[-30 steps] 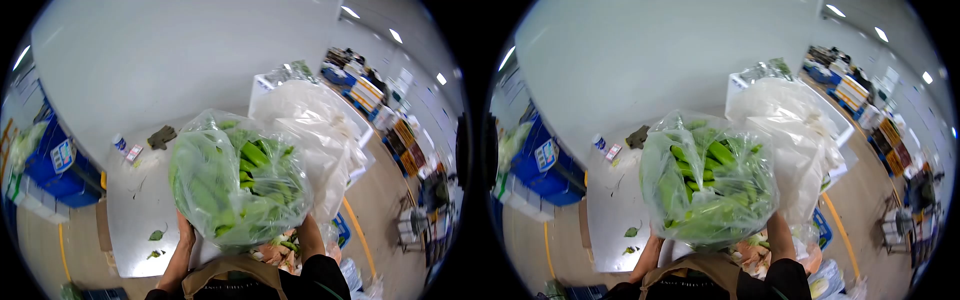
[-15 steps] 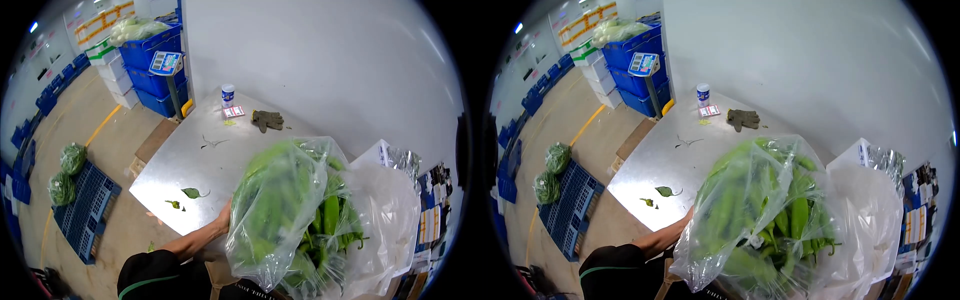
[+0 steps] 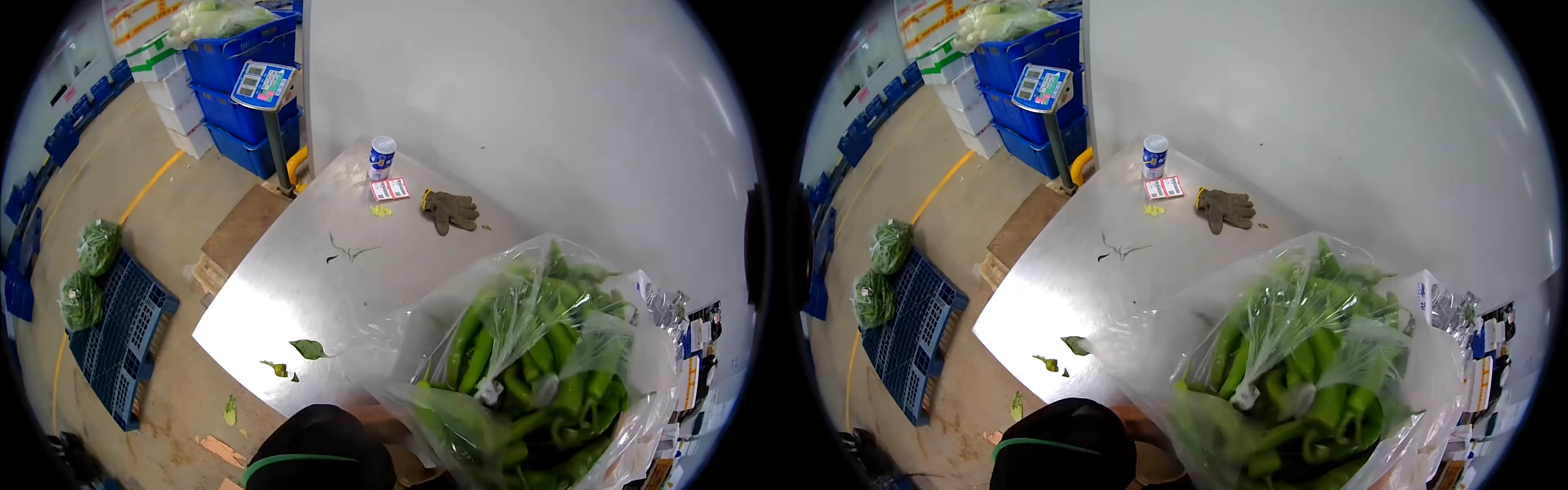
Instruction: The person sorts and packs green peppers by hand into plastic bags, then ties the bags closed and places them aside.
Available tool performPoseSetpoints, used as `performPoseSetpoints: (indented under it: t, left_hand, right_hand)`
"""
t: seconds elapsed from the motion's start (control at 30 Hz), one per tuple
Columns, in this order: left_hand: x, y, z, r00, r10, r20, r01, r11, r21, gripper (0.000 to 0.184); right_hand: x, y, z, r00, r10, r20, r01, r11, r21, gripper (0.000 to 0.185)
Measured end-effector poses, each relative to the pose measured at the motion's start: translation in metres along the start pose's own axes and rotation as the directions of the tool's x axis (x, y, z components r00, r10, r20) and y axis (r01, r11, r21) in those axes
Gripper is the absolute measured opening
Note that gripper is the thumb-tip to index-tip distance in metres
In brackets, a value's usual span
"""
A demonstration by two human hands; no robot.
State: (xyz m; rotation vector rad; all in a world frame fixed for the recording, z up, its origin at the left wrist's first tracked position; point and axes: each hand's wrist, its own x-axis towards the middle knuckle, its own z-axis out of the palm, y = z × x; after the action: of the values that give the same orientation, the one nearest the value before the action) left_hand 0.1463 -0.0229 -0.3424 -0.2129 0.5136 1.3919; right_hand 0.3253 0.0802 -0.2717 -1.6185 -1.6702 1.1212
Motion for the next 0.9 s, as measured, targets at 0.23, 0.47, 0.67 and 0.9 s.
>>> performPoseSetpoints:
  t: [0.23, 0.47, 0.67, 0.9]
  left_hand:
    - [0.029, 0.001, 0.014, 0.995, -0.095, 0.039, 0.095, 0.995, 0.018, 0.042]
    - [0.020, -0.013, 0.015, 0.990, -0.124, 0.061, 0.121, 0.991, 0.048, 0.040]
    - [0.014, -0.029, 0.017, 0.979, -0.185, 0.085, 0.181, 0.982, 0.049, 0.039]
    - [-0.004, -0.044, 0.014, 0.969, -0.218, 0.120, 0.211, 0.975, 0.065, 0.037]
  right_hand:
    - [0.025, -0.077, -0.024, 0.978, -0.195, -0.079, 0.187, 0.978, -0.094, 0.039]
    - [0.016, -0.249, -0.050, 0.858, -0.501, 0.116, 0.512, 0.811, -0.282, 0.039]
    - [-0.015, -0.262, 0.004, 0.687, -0.600, 0.411, 0.726, 0.544, -0.420, 0.043]
    - [0.017, -0.255, 0.010, 0.589, -0.603, 0.538, 0.799, 0.334, -0.500, 0.046]
